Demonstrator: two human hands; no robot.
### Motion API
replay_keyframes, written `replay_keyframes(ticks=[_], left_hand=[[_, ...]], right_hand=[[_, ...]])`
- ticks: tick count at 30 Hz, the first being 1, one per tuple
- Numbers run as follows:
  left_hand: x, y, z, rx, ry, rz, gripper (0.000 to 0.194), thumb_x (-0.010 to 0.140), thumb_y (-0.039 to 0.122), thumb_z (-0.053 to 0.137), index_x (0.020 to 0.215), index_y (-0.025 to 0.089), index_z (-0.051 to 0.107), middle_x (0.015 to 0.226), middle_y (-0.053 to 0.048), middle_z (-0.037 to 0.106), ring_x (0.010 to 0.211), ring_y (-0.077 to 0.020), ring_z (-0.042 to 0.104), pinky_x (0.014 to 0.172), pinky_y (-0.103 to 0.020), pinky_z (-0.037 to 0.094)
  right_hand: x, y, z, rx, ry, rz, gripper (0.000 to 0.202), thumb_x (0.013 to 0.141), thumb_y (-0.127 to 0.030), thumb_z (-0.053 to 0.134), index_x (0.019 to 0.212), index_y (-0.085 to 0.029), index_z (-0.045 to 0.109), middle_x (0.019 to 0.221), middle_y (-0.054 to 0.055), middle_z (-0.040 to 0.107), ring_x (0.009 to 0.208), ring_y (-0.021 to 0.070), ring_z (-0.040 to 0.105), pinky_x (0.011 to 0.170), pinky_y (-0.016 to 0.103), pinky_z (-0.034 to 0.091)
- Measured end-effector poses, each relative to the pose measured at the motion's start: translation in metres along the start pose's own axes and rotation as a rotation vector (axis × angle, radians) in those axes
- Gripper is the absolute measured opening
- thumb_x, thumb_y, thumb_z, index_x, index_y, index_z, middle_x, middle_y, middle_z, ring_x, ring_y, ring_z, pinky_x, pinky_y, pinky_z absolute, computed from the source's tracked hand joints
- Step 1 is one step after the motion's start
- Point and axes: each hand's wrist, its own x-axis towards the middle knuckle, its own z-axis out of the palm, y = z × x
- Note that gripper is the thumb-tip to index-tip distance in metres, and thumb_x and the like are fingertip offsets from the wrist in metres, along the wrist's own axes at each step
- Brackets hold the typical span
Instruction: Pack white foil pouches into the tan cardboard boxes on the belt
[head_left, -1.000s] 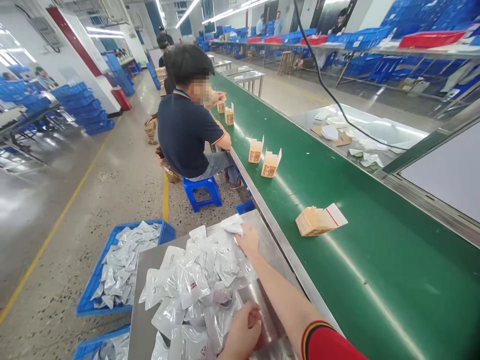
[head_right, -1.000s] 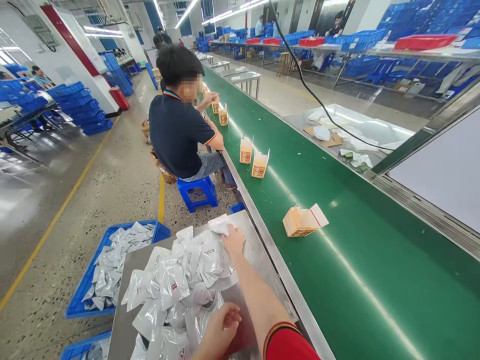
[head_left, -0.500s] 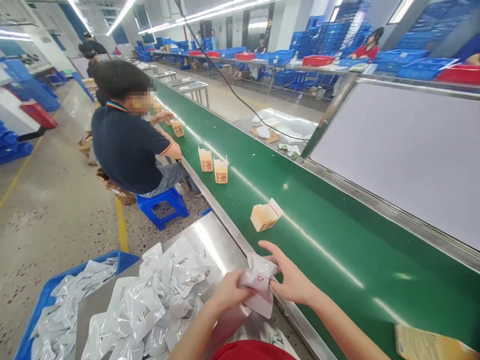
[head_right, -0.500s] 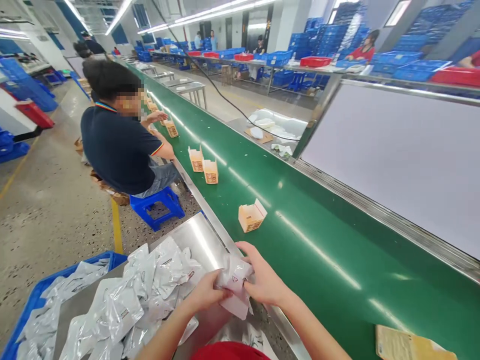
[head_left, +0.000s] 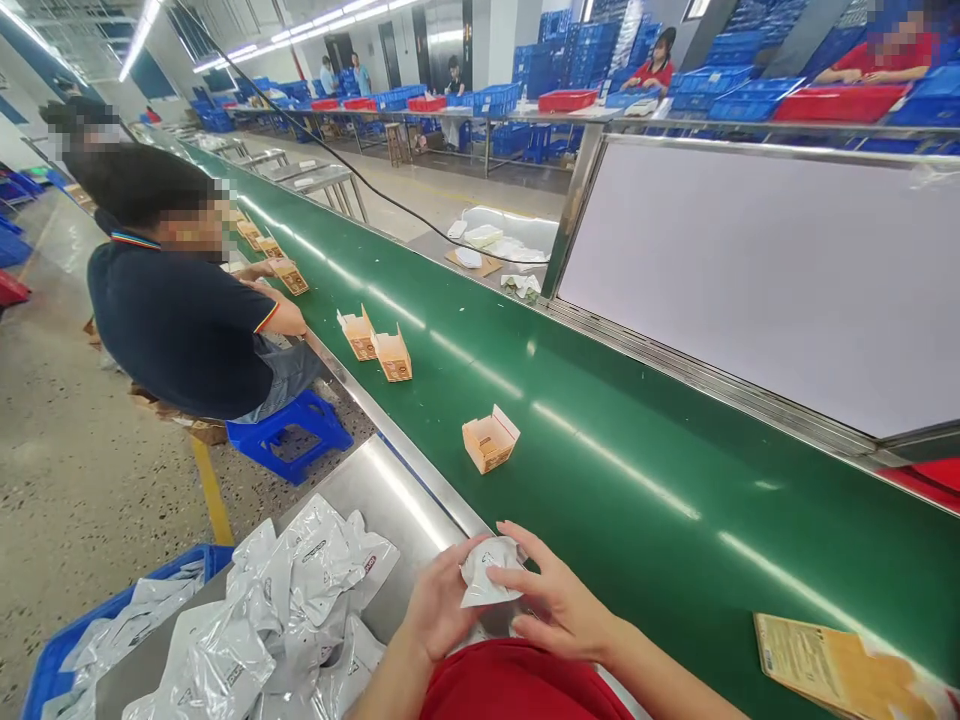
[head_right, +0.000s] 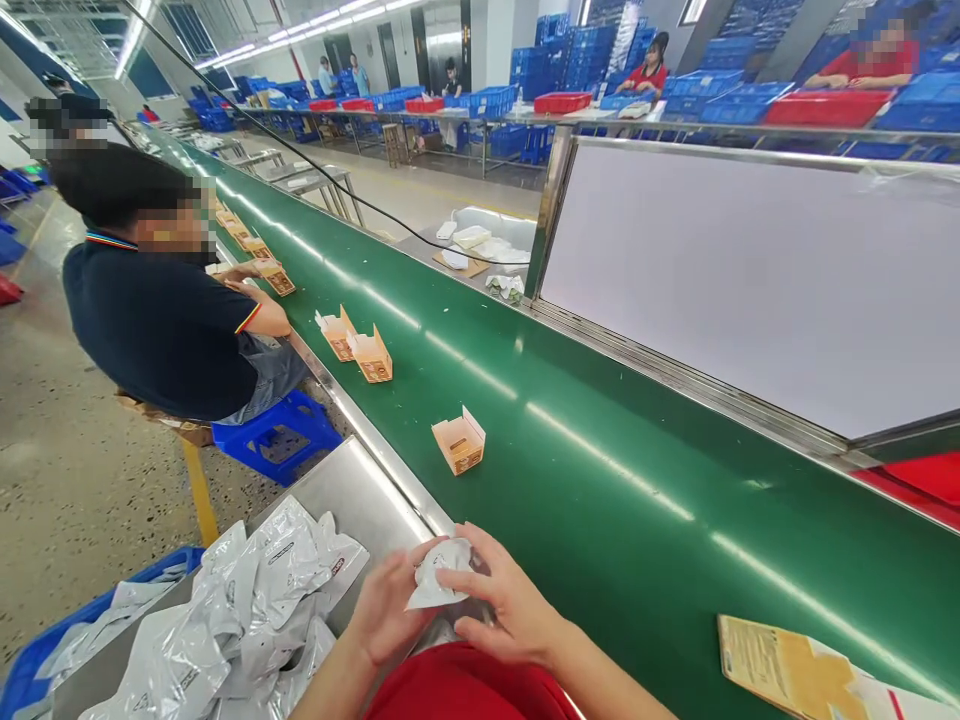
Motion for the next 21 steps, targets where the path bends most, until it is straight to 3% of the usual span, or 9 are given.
replay_keyframes(ticks=[2,4,7,9,11,14,17,19,21], left_hand=[[0.002,-0.005,0.002,0.147,0.097,0.056,0.059,0.062,0.025,0.071,0.114,0.013,0.047,0.104,-0.010,0.058,0.086,-0.0172,0.056,0.076,-0.027,0.042],[0.008,-0.010,0.003,0.290,0.130,0.127,0.066,0.058,0.021,0.075,0.115,0.017,0.042,0.099,-0.008,0.059,0.084,-0.0162,0.056,0.074,-0.026,0.042],[0.016,-0.015,0.004,0.553,0.143,0.220,0.065,0.059,0.025,0.073,0.114,0.019,0.039,0.094,-0.005,0.059,0.083,-0.0169,0.055,0.073,-0.027,0.042],[0.020,-0.013,0.006,0.826,0.179,0.242,0.060,0.059,0.021,0.070,0.112,0.020,0.043,0.091,-0.002,0.059,0.081,-0.0162,0.054,0.070,-0.026,0.041],[0.022,-0.007,0.013,1.111,0.233,0.231,0.056,0.059,0.019,0.068,0.111,0.022,0.048,0.092,-0.001,0.059,0.078,-0.0151,0.052,0.069,-0.025,0.040],[0.026,0.004,0.022,1.336,0.232,0.273,0.056,0.063,0.024,0.066,0.116,0.027,0.051,0.109,-0.003,0.055,0.088,-0.0167,0.052,0.071,-0.026,0.042],[0.044,0.014,0.019,1.210,0.235,0.380,0.086,0.059,0.030,0.071,0.134,0.029,0.029,0.131,-0.007,0.038,0.106,-0.0200,0.048,0.083,-0.030,0.044],[0.066,0.017,0.008,1.129,0.371,0.459,0.098,0.058,0.034,0.072,0.138,0.023,0.016,0.135,-0.012,0.031,0.115,-0.0235,0.044,0.095,-0.038,0.039],[0.096,0.014,-0.004,1.177,0.471,0.580,0.103,0.055,0.036,0.074,0.138,0.018,0.015,0.138,-0.015,0.027,0.126,-0.0280,0.032,0.104,-0.045,0.029]], right_hand=[[0.000,0.000,-0.002,0.339,-0.011,0.217,0.053,0.081,-0.050,0.048,0.130,-0.029,0.043,0.143,0.006,0.014,0.128,0.0229,0.028,0.104,0.039,0.033],[0.004,-0.001,-0.001,0.687,0.107,0.444,0.071,0.075,-0.056,0.054,0.135,-0.026,0.032,0.137,0.011,0.026,0.119,0.0208,0.040,0.097,0.035,0.040],[0.014,-0.003,0.001,1.062,0.187,0.684,0.077,0.059,-0.044,0.071,0.124,-0.019,0.038,0.111,0.009,0.051,0.091,0.0154,0.054,0.077,0.026,0.046],[0.019,-0.002,0.001,1.211,0.161,0.773,0.066,0.051,-0.032,0.075,0.109,-0.016,0.046,0.090,0.005,0.057,0.074,0.0123,0.055,0.066,0.022,0.045],[0.023,0.001,-0.002,1.272,0.178,0.804,0.060,0.047,-0.027,0.076,0.100,-0.014,0.049,0.082,0.003,0.058,0.066,0.0109,0.054,0.061,0.022,0.043],[0.027,0.007,-0.018,1.130,0.267,0.810,0.054,0.045,-0.027,0.077,0.091,-0.011,0.053,0.085,0.006,0.061,0.070,0.0125,0.056,0.064,0.024,0.046],[0.034,0.006,-0.047,0.620,0.553,0.745,0.040,0.053,-0.029,0.072,0.088,-0.012,0.059,0.089,0.006,0.062,0.076,0.0140,0.059,0.073,0.027,0.049],[0.042,0.005,-0.066,0.093,0.799,0.527,0.026,0.064,-0.027,0.065,0.088,-0.015,0.063,0.094,0.004,0.062,0.081,0.0122,0.059,0.078,0.025,0.049],[0.052,0.007,-0.078,-0.354,0.922,0.255,0.014,0.074,-0.022,0.057,0.084,-0.018,0.065,0.098,0.002,0.060,0.084,0.0087,0.058,0.078,0.020,0.048]])
